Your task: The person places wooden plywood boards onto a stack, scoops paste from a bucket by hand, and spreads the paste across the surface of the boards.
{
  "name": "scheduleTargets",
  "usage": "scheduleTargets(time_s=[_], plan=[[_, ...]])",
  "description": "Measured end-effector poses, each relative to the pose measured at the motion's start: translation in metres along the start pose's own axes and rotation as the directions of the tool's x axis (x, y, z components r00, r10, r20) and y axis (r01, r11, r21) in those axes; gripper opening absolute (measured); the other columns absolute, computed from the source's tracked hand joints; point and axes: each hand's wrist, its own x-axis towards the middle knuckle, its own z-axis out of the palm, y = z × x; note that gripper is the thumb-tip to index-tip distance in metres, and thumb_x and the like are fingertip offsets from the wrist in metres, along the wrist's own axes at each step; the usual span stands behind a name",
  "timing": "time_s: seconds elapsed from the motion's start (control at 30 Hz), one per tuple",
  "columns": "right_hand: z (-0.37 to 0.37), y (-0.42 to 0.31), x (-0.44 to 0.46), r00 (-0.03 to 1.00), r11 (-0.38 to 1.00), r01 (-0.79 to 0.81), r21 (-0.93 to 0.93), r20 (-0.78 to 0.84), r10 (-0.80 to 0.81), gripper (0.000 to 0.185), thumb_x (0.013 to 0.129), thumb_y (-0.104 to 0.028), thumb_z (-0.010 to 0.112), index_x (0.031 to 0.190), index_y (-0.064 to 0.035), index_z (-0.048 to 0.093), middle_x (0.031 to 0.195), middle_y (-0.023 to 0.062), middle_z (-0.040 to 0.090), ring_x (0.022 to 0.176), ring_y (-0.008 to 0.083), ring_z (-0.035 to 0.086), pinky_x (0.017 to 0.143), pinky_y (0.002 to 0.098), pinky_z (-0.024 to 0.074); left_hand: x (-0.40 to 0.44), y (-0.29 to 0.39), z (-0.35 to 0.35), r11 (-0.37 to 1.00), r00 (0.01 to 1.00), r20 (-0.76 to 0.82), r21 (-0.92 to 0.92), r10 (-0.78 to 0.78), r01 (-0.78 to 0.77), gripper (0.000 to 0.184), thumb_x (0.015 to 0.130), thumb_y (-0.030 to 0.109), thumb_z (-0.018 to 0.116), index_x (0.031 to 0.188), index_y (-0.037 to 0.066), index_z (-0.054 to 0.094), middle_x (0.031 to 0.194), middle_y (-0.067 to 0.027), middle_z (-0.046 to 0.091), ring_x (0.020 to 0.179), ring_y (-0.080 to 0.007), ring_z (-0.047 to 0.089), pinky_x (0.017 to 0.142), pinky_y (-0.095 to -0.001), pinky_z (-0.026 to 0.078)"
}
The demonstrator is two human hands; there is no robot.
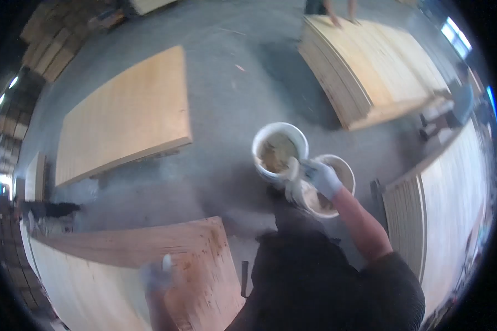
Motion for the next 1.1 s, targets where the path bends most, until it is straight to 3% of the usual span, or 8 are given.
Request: scheduleTargets(time_s=[0.07, 0.27, 0.47, 0.57, 0.73, 0.83, 0.87, 1.1], plan=[[-0.196, -0.103, 0.094, 0.992, 0.992, 0.114, -0.057, 0.052, -0.111, 0.032, 0.105, -0.020, 0.069, 0.130, -0.0002, 0.075, 0.119, 0.0090, 0.077, 0.105, 0.0187, 0.072, 0.092, 0.0328, 0.0594, -0.007, 0.198, 0.056, 0.999, 0.993, -0.110, 0.035, 0.040, -0.037, 0.051, 0.105, 0.047, 0.057, 0.077, 0.009, 0.077, 0.084, -0.0194, 0.076, 0.090, -0.0428, 0.073, 0.086, -0.0542, 0.054], [-0.366, -0.114, 0.313, 0.985, 0.897, 0.139, -0.420, -0.032, -0.167, 0.028, 0.106, -0.018, 0.070, 0.128, -0.0018, 0.077, 0.113, 0.0042, 0.080, 0.096, 0.0129, 0.073, 0.088, 0.0278, 0.0589, -0.008, 0.382, 0.104, 0.966, 0.786, -0.579, 0.009, 0.216, -0.258, 0.029, 0.103, 0.034, 0.068, 0.103, 0.007, 0.078, 0.104, -0.0162, 0.078, 0.099, -0.0340, 0.073, 0.093, -0.0476, 0.055], [-0.386, -0.022, 0.479, 0.995, 0.881, -0.004, -0.472, 0.087, 0.052, 0.026, 0.108, -0.022, 0.067, 0.122, -0.0031, 0.077, 0.116, 0.0089, 0.080, 0.102, 0.0209, 0.076, 0.089, 0.0325, 0.0593, 0.019, 0.412, 0.104, 0.996, 0.933, -0.356, 0.083, 0.047, -0.019, 0.011, 0.104, 0.022, 0.071, 0.104, 0.013, 0.077, 0.097, -0.0101, 0.078, 0.090, -0.0332, 0.074, 0.083, -0.0519, 0.057], [-0.378, 0.008, 0.536, 0.992, 0.305, 0.104, -0.947, 0.123, 0.042, 0.027, 0.107, -0.025, 0.063, 0.122, -0.0074, 0.077, 0.122, 0.0126, 0.079, 0.110, 0.0328, 0.075, 0.097, 0.0385, 0.0582, 0.032, 0.424, 0.103, 0.984, 0.932, -0.352, 0.179, 0.085, -0.022, 0.007, 0.103, 0.020, 0.072, 0.102, 0.015, 0.077, 0.092, -0.0084, 0.076, 0.086, -0.0310, 0.073, 0.086, -0.0522, 0.059], [-0.399, 0.121, 0.615, 0.989, 0.124, -0.139, -0.983, -0.132, 0.060, 0.036, 0.104, -0.032, 0.065, 0.130, -0.0100, 0.078, 0.129, 0.0161, 0.076, 0.121, 0.0353, 0.071, 0.102, 0.0417, 0.0541, 0.056, 0.440, 0.102, 0.990, 0.961, -0.273, 0.142, 0.046, -0.007, 0.021, 0.110, 0.019, 0.062, 0.095, 0.016, 0.076, 0.089, -0.0068, 0.076, 0.084, -0.0304, 0.074, 0.091, -0.0544, 0.061], [-0.402, 0.130, 0.610, 0.877, 0.418, -0.471, -0.777, -0.361, 0.318, 0.039, 0.104, -0.040, 0.064, 0.125, -0.0115, 0.080, 0.123, 0.0154, 0.079, 0.117, 0.0333, 0.074, 0.101, 0.0413, 0.0544, 0.069, 0.453, 0.099, 0.998, 0.961, -0.270, 0.047, 0.055, -0.043, 0.025, 0.111, 0.020, 0.059, 0.096, 0.015, 0.078, 0.092, -0.0085, 0.078, 0.085, -0.0304, 0.075, 0.088, -0.0523, 0.062], [-0.409, 0.116, 0.617, 0.910, 0.194, -0.333, -0.923, -0.261, 0.321, 0.038, 0.102, -0.040, 0.069, 0.119, -0.0086, 0.082, 0.115, 0.0153, 0.081, 0.108, 0.0299, 0.076, 0.097, 0.0398, 0.0558, 0.058, 0.442, 0.104, 0.995, 0.962, -0.265, 0.095, 0.064, -0.041, 0.023, 0.111, 0.024, 0.062, 0.098, 0.013, 0.079, 0.094, -0.0092, 0.079, 0.086, -0.0309, 0.075, 0.086, -0.0511, 0.063], [-0.408, 0.017, 0.567, 0.845, 0.340, -0.410, -0.846, -0.212, 0.491, 0.033, 0.099, -0.037, 0.077, 0.114, -0.0076, 0.083, 0.094, 0.0087, 0.079, 0.084, 0.0215, 0.074, 0.072, 0.0378, 0.0579, 0.051, 0.449, 0.097, 0.990, 0.956, -0.282, 0.133, 0.084, -0.048, 0.027, 0.108, 0.033, 0.069, 0.091, 0.013, 0.078, 0.097, -0.0092, 0.079, 0.092, -0.0321, 0.075, 0.089, -0.0517, 0.060]])
